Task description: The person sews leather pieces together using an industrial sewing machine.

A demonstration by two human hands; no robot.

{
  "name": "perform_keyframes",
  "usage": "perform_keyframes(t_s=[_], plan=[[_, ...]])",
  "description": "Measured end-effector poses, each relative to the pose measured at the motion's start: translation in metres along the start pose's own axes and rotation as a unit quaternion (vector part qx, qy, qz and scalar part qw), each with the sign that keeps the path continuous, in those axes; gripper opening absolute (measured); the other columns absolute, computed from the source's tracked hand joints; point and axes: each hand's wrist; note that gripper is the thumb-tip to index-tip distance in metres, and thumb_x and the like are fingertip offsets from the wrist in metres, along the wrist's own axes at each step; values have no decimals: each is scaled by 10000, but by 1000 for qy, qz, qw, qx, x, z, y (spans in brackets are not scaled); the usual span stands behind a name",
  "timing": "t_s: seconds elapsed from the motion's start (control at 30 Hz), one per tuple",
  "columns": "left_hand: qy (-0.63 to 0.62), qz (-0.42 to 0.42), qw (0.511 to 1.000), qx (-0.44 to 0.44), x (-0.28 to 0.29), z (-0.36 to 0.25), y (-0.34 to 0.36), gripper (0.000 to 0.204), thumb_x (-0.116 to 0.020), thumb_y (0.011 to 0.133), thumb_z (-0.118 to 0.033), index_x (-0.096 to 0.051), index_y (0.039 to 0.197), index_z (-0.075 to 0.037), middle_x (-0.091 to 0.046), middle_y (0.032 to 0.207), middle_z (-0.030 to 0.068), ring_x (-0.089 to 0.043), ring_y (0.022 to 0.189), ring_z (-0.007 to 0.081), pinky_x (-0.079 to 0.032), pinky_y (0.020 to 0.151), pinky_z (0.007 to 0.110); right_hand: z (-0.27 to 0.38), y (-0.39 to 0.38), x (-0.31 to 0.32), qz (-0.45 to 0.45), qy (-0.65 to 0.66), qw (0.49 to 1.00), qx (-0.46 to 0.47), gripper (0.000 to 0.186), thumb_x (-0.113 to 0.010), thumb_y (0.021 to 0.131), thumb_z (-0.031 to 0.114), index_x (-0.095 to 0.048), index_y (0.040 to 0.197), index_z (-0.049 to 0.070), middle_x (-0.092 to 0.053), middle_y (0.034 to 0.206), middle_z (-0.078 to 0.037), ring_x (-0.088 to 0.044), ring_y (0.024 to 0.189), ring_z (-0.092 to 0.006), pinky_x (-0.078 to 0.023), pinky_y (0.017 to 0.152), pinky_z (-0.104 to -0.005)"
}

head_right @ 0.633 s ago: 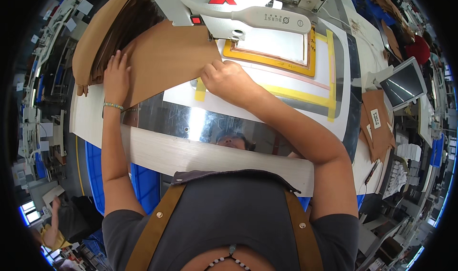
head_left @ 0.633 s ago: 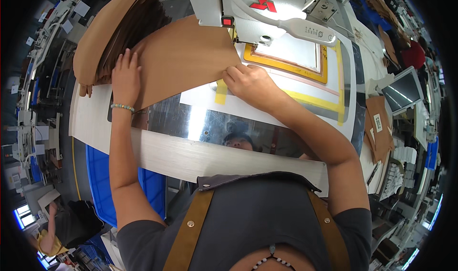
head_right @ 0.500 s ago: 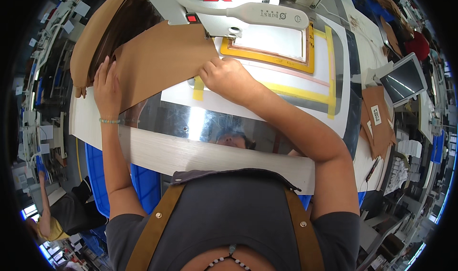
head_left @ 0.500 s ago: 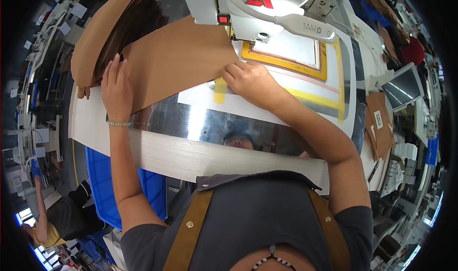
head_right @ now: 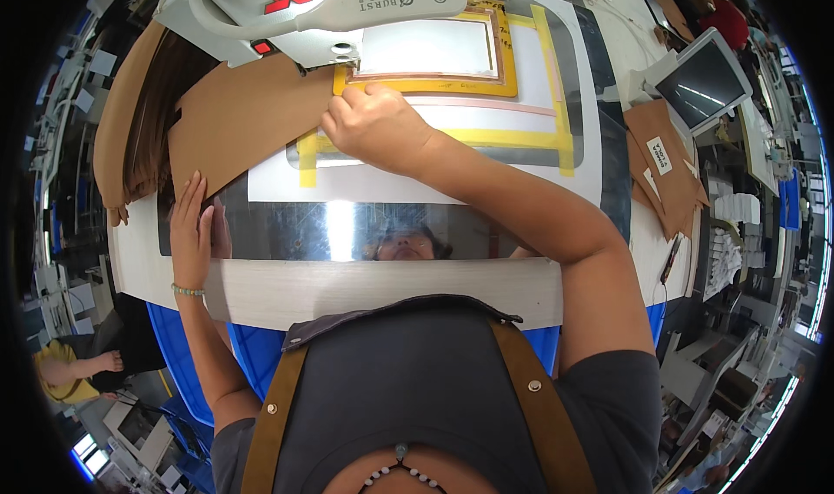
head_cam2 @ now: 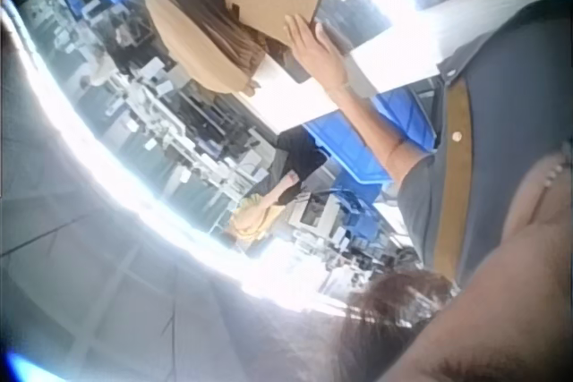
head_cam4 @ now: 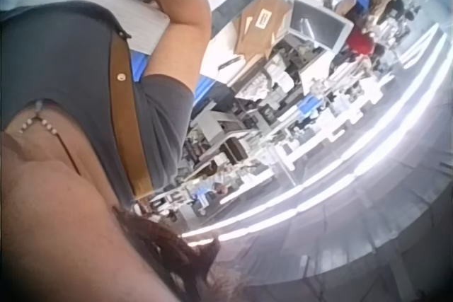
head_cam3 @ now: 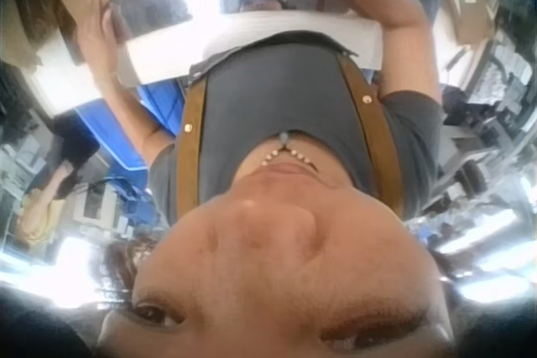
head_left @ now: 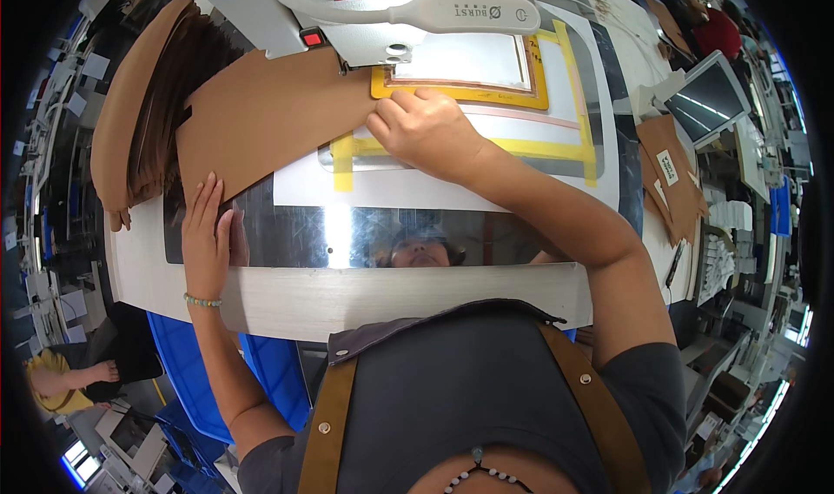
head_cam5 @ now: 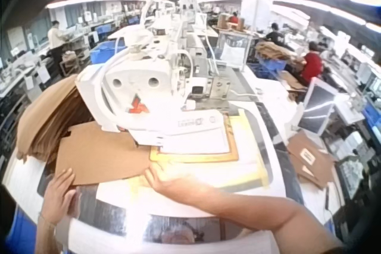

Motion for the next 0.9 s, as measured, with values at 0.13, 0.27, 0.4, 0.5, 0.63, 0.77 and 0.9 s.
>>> perform_keyframes(t_s=[0.13, 0.27, 0.4, 0.5, 0.63, 0.77, 0.9], plan=[[22, 13, 999, -38, -10, -11, 34, 517, -559, 1089, -247, -528, 1580, -85, -471, 1677, 68, -377, 1580, 263, -298, 1282, 439, -18, -23, 15, 4, -11, 1000, -17, 113, -719, 747, 134, -639, 824, 112, -612, 851, -21, -654, 825, -177, -520, 683, -286], [7, 39, 995, -95, -22, -34, 71, 546, -565, 1075, -235, -503, 1598, -93, -437, 1698, 73, -350, 1592, 275, -285, 1289, 453, -39, -60, 35, 52, -2, 998, -34, 84, -703, 771, 111, -658, 838, 86, -642, 904, -36, -656, 912, -195, -538, 751, -305], [-42, 59, 983, -171, -34, -72, 111, 585, -580, 1055, -239, -476, 1615, -101, -413, 1709, 89, -322, 1601, 318, -270, 1297, 467, -63, -105, 57, 69, -24, 996, -53, 89, -705, 790, 87, -686, 873, 64, -664, 951, -46, -673, 950, -207, -550, 773, -320], [-62, 59, 972, -219, -47, -99, 136, 620, -583, 1057, -280, -440, 1633, -103, -384, 1721, 109, -284, 1611, 351, -246, 1309, 485, -82, -130, 75, 58, -66, 994, -69, 63, -703, 788, 96, -654, 824, 80, -624, 911, -41, -632, 924, -189, -514, 724, -311], [-44, 65, 958, -275, -58, -124, 156, 651, -587, 1057, -332, -418, 1644, -105, -387, 1712, 139, -249, 1618, 361, -206, 1319, 508, -99, -158, 86, 59, -93, 989, -103, 117, -712, 783, 69, -683, 896, 57, -632, 934, -40, -638, 948, -205, -548, 779, -314], [19, 46, 957, -286, -54, -137, 157, 669, -632, 1027, -310, -441, 1619, -62, -402, 1704, 135, -279, 1604, 364, -209, 1316, 508, -108, -174, 86, 83, -107, 979, -151, 146, -710, 778, 57, -693, 922, 38, -651, 964, -42, -649, 987, -210, -556, 792, -325], [-22, 71, 967, -246, -49, -134, 131, 683, -667, 1000, -279, -456, 1601, -33, -406, 1704, 132, -279, 1605, 368, -212, 1309, 523, -102, -183, 94, 93, -74, 976, -181, 202, -714, 829, 73, -707, 1021, 11, -686, 1071, -64, -656, 1096, -246, -554, 875, -367]])
Point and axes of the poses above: each hand's wrist, its own y-axis towards the middle knuckle, its own x-axis out of the back of the hand, z = x × y
